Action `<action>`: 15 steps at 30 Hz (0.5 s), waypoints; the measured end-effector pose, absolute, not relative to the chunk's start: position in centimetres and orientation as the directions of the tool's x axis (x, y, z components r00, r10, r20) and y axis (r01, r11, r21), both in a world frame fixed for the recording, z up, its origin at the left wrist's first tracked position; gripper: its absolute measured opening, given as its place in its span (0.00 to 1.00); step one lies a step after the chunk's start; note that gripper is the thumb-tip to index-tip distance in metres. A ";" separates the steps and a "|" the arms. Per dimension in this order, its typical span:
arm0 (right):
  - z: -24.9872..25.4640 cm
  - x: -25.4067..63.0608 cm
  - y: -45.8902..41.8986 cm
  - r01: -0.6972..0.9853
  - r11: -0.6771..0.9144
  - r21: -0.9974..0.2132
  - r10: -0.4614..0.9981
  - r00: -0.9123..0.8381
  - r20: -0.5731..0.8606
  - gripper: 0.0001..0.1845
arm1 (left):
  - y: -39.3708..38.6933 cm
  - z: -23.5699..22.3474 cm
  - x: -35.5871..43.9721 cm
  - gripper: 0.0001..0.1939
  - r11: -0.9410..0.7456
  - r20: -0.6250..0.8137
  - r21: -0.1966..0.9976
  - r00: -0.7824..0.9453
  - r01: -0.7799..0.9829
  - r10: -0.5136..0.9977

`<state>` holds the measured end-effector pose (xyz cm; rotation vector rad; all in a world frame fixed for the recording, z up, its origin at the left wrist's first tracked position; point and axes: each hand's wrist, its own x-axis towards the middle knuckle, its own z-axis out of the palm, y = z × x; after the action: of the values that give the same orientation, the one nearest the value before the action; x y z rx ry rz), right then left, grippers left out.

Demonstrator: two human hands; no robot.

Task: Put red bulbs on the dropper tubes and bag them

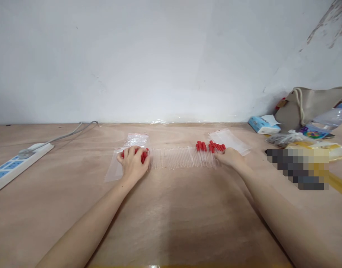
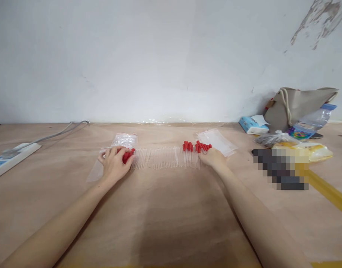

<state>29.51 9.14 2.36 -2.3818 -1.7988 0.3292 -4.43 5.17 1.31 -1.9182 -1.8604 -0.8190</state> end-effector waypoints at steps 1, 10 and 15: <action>2.8 29.6 9.0 0.935 -0.264 -0.235 0.964 0.253 -0.079 0.19 | 5.4 1.5 -4.8 0.11 -0.054 0.612 0.144 -0.046 0.988 0.789; 5.0 26.0 5.9 0.908 0.172 -0.382 0.980 -0.119 0.160 0.12 | 5.5 2.7 -5.8 0.15 0.009 0.575 0.116 -0.075 0.993 0.815; 1.1 22.3 4.5 0.725 0.574 -0.380 0.791 -0.373 0.484 0.06 | 5.3 2.4 -5.5 0.12 0.021 0.580 0.103 -0.078 0.994 0.811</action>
<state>22.34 4.47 1.11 -1.2046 -2.1721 0.1348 -5.46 5.30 2.42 -1.8426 -1.9463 -0.7026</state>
